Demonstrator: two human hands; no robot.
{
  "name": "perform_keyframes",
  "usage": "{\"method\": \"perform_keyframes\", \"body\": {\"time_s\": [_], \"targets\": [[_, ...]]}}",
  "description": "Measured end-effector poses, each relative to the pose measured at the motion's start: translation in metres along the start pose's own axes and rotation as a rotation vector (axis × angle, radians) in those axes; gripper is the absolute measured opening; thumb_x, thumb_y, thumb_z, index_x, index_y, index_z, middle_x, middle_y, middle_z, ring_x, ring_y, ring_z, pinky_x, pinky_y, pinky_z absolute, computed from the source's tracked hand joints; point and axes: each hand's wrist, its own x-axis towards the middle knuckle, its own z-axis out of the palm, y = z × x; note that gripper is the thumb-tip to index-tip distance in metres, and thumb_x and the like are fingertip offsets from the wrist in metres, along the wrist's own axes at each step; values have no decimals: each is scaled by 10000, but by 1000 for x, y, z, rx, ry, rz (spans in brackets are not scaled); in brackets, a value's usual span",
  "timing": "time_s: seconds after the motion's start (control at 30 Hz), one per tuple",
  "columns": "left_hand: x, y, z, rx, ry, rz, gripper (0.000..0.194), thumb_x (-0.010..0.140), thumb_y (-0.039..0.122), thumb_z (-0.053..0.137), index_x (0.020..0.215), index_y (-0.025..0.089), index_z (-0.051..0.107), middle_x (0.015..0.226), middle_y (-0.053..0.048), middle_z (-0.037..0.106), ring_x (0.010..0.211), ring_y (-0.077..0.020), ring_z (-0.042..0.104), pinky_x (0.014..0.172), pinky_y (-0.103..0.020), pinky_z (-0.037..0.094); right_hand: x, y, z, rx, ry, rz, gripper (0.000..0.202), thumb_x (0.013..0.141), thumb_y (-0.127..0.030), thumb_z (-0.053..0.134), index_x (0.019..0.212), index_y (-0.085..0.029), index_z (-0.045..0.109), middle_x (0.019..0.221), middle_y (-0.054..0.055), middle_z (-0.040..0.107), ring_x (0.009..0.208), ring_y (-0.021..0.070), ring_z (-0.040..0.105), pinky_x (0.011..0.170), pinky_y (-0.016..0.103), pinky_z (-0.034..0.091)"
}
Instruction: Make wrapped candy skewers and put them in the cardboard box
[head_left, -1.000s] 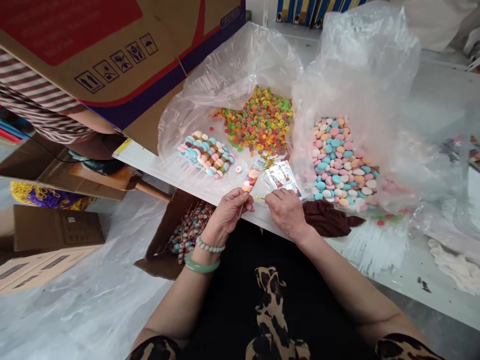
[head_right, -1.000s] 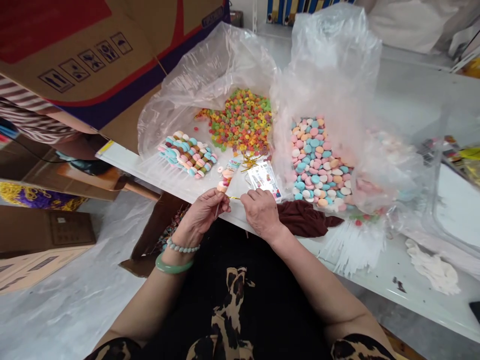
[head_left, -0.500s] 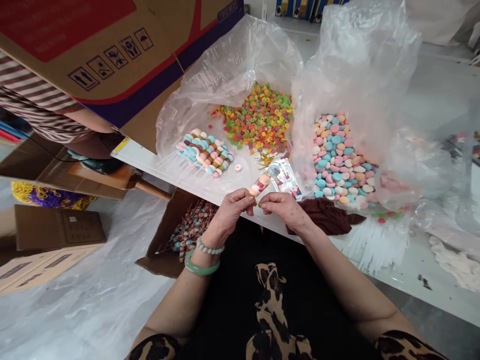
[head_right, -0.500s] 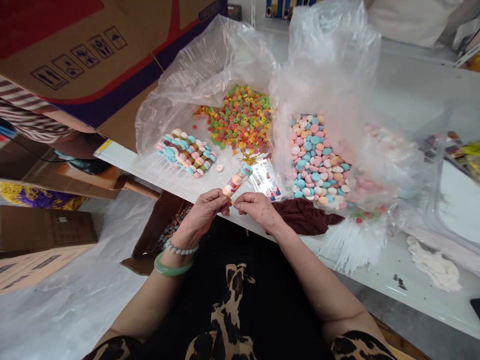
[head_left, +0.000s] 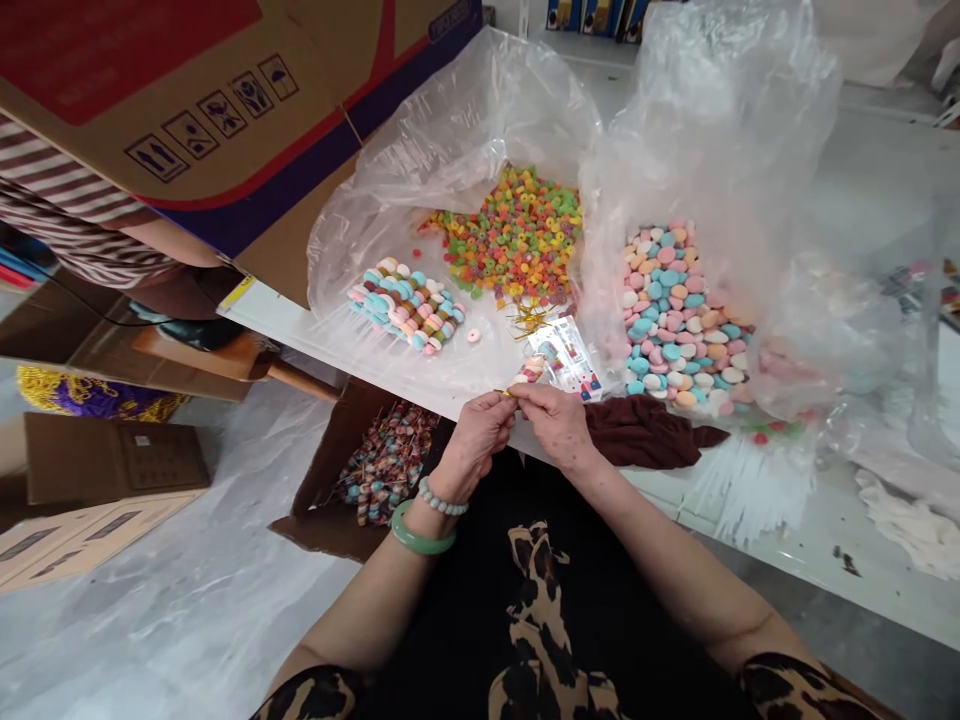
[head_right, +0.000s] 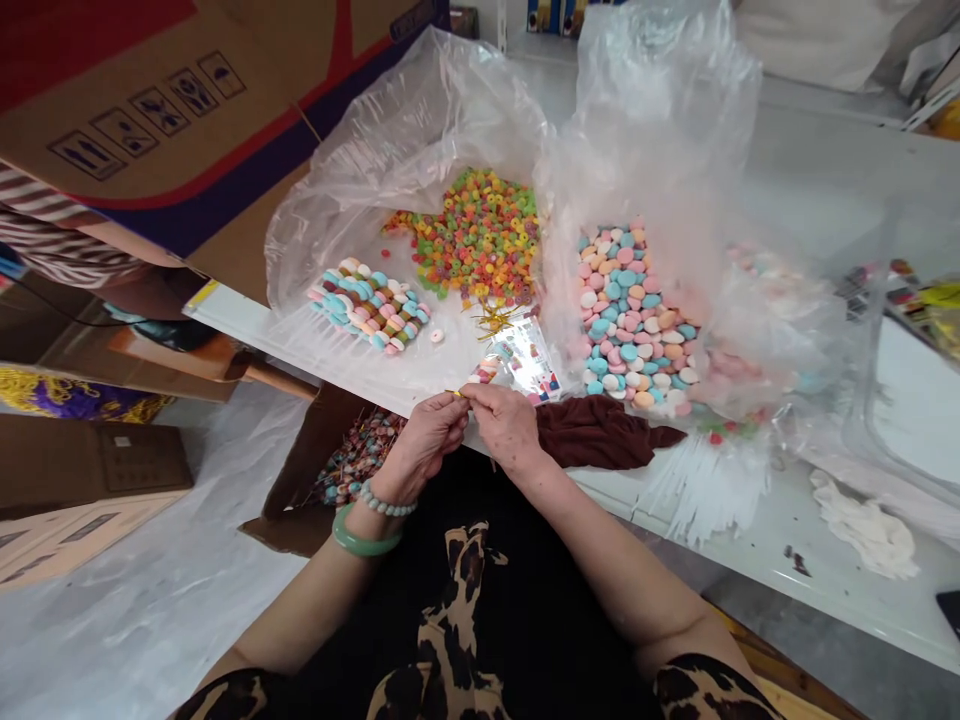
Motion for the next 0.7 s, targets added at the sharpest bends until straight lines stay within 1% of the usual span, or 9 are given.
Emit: {"method": "perform_keyframes", "body": {"time_s": [0.1,0.23,0.3,0.37,0.43,0.5,0.57,0.63,0.7], "targets": [[1,-3,0,-21,-35,-3,387,621,429,789,673,161,515,493,83,433,333,2,250,341,-163,130,-1,4,-1,-69,-32,53,306,846,-204,487,1005,-291,734,929,-4,748,849,186,670,786,290,483],[1,-2,4,-53,-13,38,420,629,454,783,637,167,476,484,95,390,334,4,233,346,-164,125,-6,3,2,-166,24,-35,295,860,-205,478,1024,-280,712,963,24,746,927,219,662,857,327,463],[0,-1,6,-80,-16,67,401,646,452,764,646,167,482,491,94,395,331,4,225,345,-167,120,-9,3,6,-133,96,-71,275,877,-237,481,1063,-246,684,941,52,737,906,225,656,871,346,458],[0,0,8,-99,-16,93,371,663,442,751,675,165,504,503,93,404,332,4,227,348,-168,118,-12,4,9,-49,176,-21,266,870,-270,515,1099,-228,643,849,38,719,822,210,647,834,338,471],[0,-2,8,-94,-17,111,357,682,445,742,700,160,527,518,89,415,338,4,237,354,-166,124,-13,6,9,47,219,66,216,851,-286,549,1042,-232,634,764,1,687,733,184,625,764,310,483],[1,-5,8,-66,-20,110,352,690,450,741,721,152,556,524,85,424,344,4,249,359,-165,131,-14,7,8,106,226,87,127,850,-295,559,927,-243,645,779,-8,684,725,171,620,743,295,484],[2,-7,7,-36,-9,99,346,683,442,747,732,145,576,515,86,422,348,1,258,360,-164,134,-14,7,5,114,228,31,124,869,-296,550,871,-246,664,868,11,708,790,179,637,784,305,485],[3,-8,7,-15,8,79,340,666,426,756,715,144,573,498,90,407,349,-1,262,360,-165,134,-15,7,3,76,215,-52,168,890,-280,530,907,-242,693,947,39,725,865,200,654,840,329,479],[4,-7,6,-6,-6,46,348,645,415,770,688,148,552,482,96,388,349,-2,259,360,-166,133,-15,6,1,-19,200,-120,216,900,-248,503,933,-231,716,952,65,734,899,223,659,868,353,468]]}}
